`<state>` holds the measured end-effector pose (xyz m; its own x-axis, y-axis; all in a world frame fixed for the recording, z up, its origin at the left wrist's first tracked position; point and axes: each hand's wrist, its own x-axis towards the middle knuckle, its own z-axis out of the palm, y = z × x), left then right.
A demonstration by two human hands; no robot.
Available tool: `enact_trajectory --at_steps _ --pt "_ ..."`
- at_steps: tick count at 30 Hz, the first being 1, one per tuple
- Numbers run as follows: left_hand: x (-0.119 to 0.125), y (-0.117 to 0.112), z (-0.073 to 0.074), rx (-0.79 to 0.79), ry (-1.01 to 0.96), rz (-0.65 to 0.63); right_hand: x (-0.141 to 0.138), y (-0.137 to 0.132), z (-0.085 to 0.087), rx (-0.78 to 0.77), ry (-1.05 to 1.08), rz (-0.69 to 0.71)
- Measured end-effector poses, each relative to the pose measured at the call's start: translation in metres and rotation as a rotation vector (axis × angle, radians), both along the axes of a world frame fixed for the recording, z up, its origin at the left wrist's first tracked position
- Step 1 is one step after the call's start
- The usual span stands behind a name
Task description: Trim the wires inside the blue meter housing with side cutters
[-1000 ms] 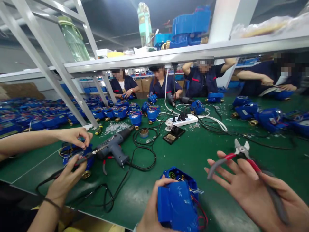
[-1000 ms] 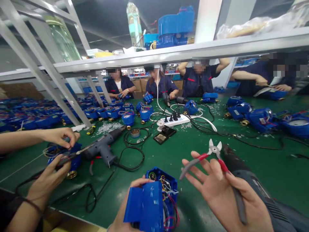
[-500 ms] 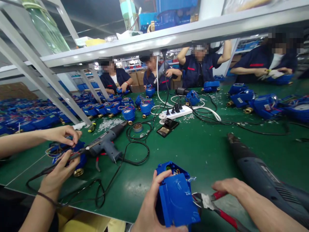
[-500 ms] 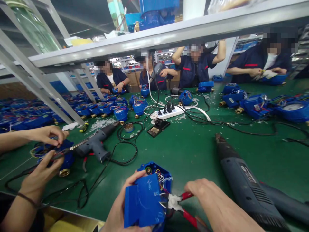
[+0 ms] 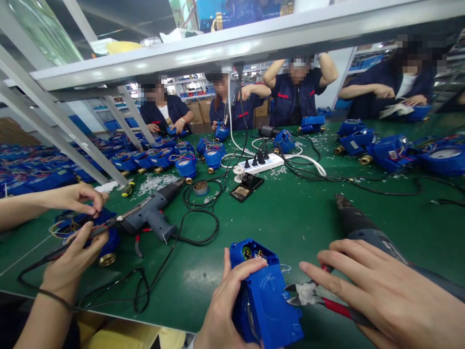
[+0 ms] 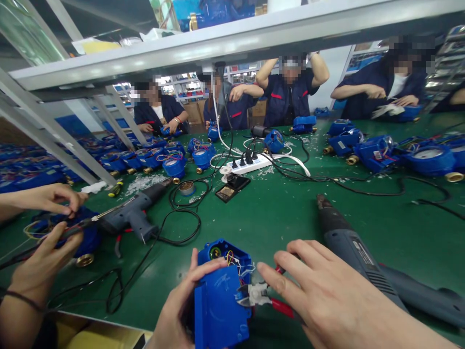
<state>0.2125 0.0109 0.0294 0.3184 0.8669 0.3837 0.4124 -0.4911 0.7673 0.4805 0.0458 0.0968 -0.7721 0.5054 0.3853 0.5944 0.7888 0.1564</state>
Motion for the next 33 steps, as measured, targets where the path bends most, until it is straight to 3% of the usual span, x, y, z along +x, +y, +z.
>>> enact_trajectory --at_steps 9,16,21,27,33 --pt "0.002 -0.002 -0.014 0.057 -0.08 0.018 -0.008 0.006 -0.001 -0.036 0.061 0.132" --pt "-0.002 -0.002 -0.019 0.002 -0.126 -0.015 0.007 -0.003 -0.027 -0.128 0.049 0.077" --pt "-0.004 -0.003 -0.027 -0.107 -0.239 -0.026 0.011 -0.005 -0.025 -0.244 0.173 0.057" --pt "0.001 -0.006 -0.013 -0.135 -0.321 0.023 0.015 -0.008 -0.024 -0.258 0.212 -0.155" --pt "0.004 -0.003 -0.011 -0.117 -0.307 -0.005 0.002 -0.016 -0.011 -0.254 0.119 -0.061"
